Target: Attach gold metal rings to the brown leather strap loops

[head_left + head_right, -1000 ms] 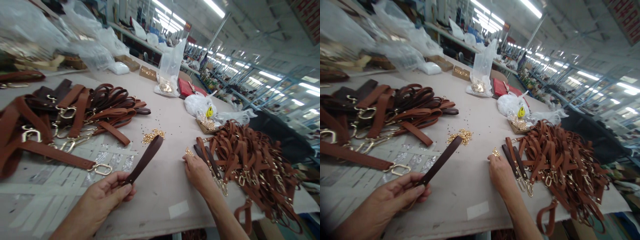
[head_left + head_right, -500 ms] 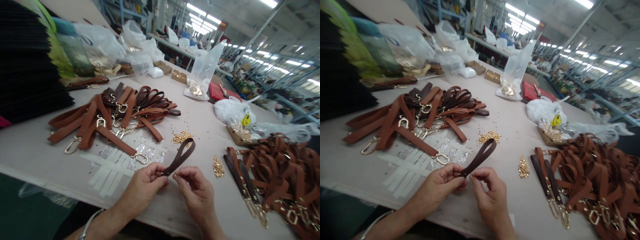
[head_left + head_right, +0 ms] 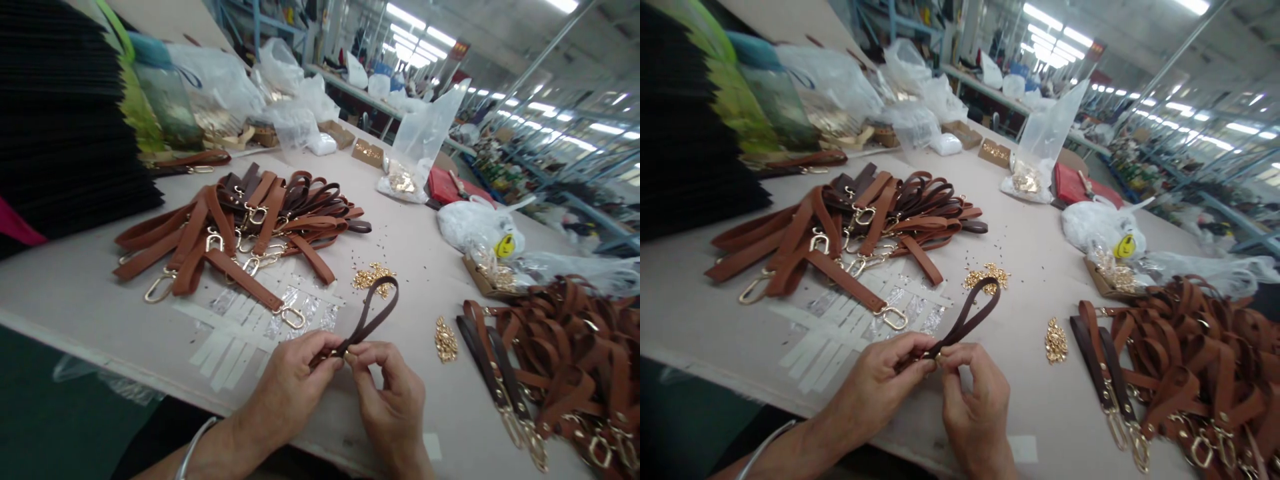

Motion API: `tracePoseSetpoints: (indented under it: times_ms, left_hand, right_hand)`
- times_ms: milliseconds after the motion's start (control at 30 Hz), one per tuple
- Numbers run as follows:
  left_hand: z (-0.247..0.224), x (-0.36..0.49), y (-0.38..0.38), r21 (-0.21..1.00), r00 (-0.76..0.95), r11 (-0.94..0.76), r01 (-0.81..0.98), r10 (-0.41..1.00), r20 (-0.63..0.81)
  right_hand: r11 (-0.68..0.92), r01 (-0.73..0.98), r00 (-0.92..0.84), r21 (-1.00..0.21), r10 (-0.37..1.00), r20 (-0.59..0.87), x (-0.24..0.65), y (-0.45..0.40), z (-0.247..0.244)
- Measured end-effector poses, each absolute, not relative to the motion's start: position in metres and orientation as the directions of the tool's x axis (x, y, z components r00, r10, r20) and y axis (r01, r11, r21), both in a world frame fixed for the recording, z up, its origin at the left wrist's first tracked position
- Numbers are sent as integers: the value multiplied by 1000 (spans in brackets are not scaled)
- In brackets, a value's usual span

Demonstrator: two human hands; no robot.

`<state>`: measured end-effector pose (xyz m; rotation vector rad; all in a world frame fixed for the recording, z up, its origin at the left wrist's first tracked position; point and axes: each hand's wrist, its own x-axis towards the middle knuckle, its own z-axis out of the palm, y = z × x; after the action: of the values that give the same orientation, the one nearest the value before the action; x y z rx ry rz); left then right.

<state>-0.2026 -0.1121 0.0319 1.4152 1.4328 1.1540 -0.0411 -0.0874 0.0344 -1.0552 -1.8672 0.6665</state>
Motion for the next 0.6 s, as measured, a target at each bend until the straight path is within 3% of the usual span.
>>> tracePoseSetpoints:
  times_ms: [200,333,467,600]
  left_hand:
    - [23,-198,-111,923,-27,-180,340,979,201]
    - [18,-189,-109,895,52,-225,384,973,223]
    - [36,-195,-104,833,228,-289,471,953,202]
    - [57,-249,-77,665,22,-210,716,960,279]
  right_hand:
    - [133,147,-38,-980,991,128,-46,-95,34]
    - [-37,-46,-14,-998,999,-37,-43,-91,34]
    - [5,98,127,-995,992,18,6,-85,30]
    - [-19,399,277,-917,956,101,115,-56,14]
